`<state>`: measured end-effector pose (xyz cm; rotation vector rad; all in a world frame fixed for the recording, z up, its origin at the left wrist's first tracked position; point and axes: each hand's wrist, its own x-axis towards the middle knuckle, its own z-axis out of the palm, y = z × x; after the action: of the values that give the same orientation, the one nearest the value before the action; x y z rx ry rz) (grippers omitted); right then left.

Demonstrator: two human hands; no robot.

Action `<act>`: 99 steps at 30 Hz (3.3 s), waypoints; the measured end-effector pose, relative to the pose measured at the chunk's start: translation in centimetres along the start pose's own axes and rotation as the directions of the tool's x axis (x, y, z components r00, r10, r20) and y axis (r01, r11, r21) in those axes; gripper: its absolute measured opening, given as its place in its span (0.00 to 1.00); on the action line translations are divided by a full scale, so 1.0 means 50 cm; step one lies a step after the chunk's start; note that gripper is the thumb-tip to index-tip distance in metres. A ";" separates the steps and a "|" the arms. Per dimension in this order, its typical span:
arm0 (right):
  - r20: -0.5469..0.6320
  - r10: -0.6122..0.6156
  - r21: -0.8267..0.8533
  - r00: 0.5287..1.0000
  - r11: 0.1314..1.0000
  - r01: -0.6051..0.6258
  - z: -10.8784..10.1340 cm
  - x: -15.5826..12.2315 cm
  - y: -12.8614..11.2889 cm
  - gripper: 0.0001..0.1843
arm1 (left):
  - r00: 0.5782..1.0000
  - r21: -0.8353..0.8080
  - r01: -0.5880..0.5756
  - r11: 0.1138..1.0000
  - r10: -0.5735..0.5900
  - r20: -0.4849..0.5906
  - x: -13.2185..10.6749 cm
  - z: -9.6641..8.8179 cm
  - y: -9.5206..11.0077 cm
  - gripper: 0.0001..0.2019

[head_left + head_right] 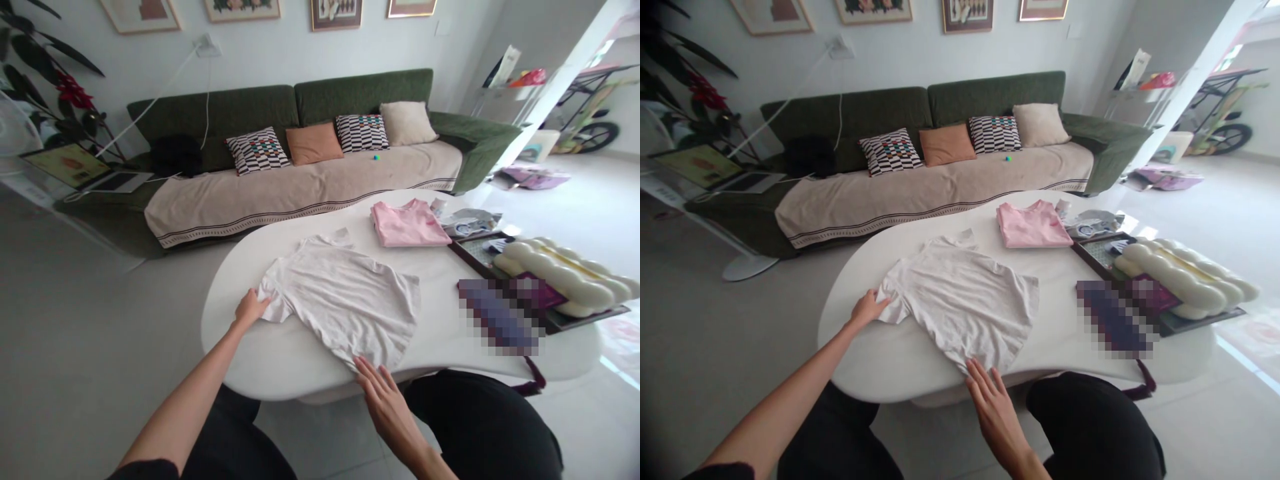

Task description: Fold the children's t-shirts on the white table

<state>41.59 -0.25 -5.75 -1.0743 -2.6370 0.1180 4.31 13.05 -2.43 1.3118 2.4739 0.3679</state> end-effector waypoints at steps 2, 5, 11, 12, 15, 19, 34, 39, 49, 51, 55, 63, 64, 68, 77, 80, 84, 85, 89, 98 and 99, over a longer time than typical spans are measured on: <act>-0.075 -0.001 0.015 0.997 1.000 0.002 0.011 0.001 0.015 0.23 | 0.995 -0.192 0.061 0.980 -0.044 0.089 -0.006 -0.002 -0.009 0.17; -0.167 -0.005 0.076 0.986 0.997 0.018 -0.001 0.013 0.028 0.22 | 0.983 -0.363 0.097 0.927 -0.031 0.182 -0.012 -0.014 -0.017 0.12; -0.208 0.162 0.396 0.965 0.916 -0.068 -0.050 0.006 0.017 0.16 | 0.975 -0.534 0.148 0.832 -0.031 0.222 -0.028 -0.079 -0.045 0.17; -0.190 0.257 0.478 0.947 0.867 -0.140 -0.055 0.005 0.018 0.17 | 0.969 -0.573 0.162 0.803 -0.021 0.245 -0.026 -0.094 -0.042 0.19; -0.032 0.484 0.697 0.874 0.638 -0.327 -0.072 0.015 0.053 0.22 | 0.949 -0.701 0.181 0.690 0.064 0.309 0.001 -0.131 0.001 0.18; 0.166 0.581 0.850 0.796 0.325 -0.415 -0.092 0.059 0.158 0.24 | 0.946 -0.749 0.169 0.641 0.108 0.306 0.080 -0.125 0.129 0.12; 0.286 0.694 0.816 0.661 0.186 -0.548 -0.036 0.097 0.253 0.25 | 0.985 -0.484 -0.137 0.864 0.172 0.029 0.201 -0.029 0.134 0.11; 0.223 0.710 0.726 0.668 0.336 -0.599 -0.027 0.089 0.264 0.24 | 0.919 -0.371 -0.341 0.864 0.389 0.063 0.145 -0.012 0.053 0.18; 0.077 0.812 0.458 0.579 0.487 -0.744 -0.058 0.090 0.221 0.19 | 0.893 -0.277 -0.437 0.856 0.451 -0.014 0.120 -0.003 0.037 0.20; 0.057 0.820 0.471 0.569 0.481 -0.740 -0.051 0.076 0.207 0.19 | 0.884 -0.186 -0.454 0.872 0.466 0.030 0.140 -0.004 0.046 0.19; 0.025 0.845 0.493 0.534 0.454 -0.742 -0.043 0.055 0.189 0.19 | 0.887 0.032 -0.460 0.887 0.457 0.073 0.165 -0.003 0.063 0.17; 0.149 0.808 0.395 0.570 0.480 -0.784 -0.060 0.029 0.196 0.12 | 0.867 0.070 -0.497 0.865 0.490 0.091 0.160 0.010 0.055 0.17; 0.155 0.795 0.352 0.586 0.510 -0.785 -0.069 0.028 0.201 0.12 | 0.868 0.040 -0.493 0.869 0.488 0.089 0.156 0.012 0.052 0.17; 0.005 0.805 0.199 0.593 0.580 -0.790 -0.112 0.067 0.221 0.14 | 0.908 -0.106 -0.416 0.903 0.420 0.018 0.142 0.024 0.038 0.17; 0.202 0.427 0.331 0.881 0.817 -0.472 -0.046 0.449 0.160 0.13 | 0.912 -0.317 -0.406 0.857 0.402 -0.079 0.118 0.041 0.028 0.20; 0.205 0.458 0.319 0.865 0.804 -0.502 0.000 0.555 0.138 0.17 | 0.910 -0.353 -0.405 0.843 0.408 -0.069 0.117 0.037 0.025 0.21; 0.235 0.524 0.269 0.819 0.775 -0.572 0.031 0.624 0.118 0.19 | 0.897 -0.368 -0.413 0.833 0.443 -0.005 0.125 0.026 0.017 0.20; 0.243 0.527 0.261 0.814 0.773 -0.578 0.034 0.630 0.115 0.17 | 0.890 -0.360 -0.421 0.833 0.456 0.014 0.129 0.024 0.014 0.20; 0.219 0.536 0.241 0.815 0.780 -0.578 0.040 0.637 0.121 0.14 | 0.875 -0.295 -0.442 0.847 0.479 0.063 0.141 0.020 0.009 0.20; 0.129 0.576 0.178 0.807 0.787 -0.590 0.016 0.589 0.112 0.15 | 0.927 -0.043 -0.371 0.928 0.367 -0.082 0.134 0.031 0.049 0.17; 0.088 0.561 0.180 0.823 0.803 -0.567 0.007 0.563 0.105 0.15 | 0.919 -0.040 -0.390 0.920 0.385 -0.087 0.135 0.030 0.049 0.17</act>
<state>25.89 23.10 -0.40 -1.7565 -2.1743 0.5148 3.18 20.15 -3.96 1.7963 2.2313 0.5862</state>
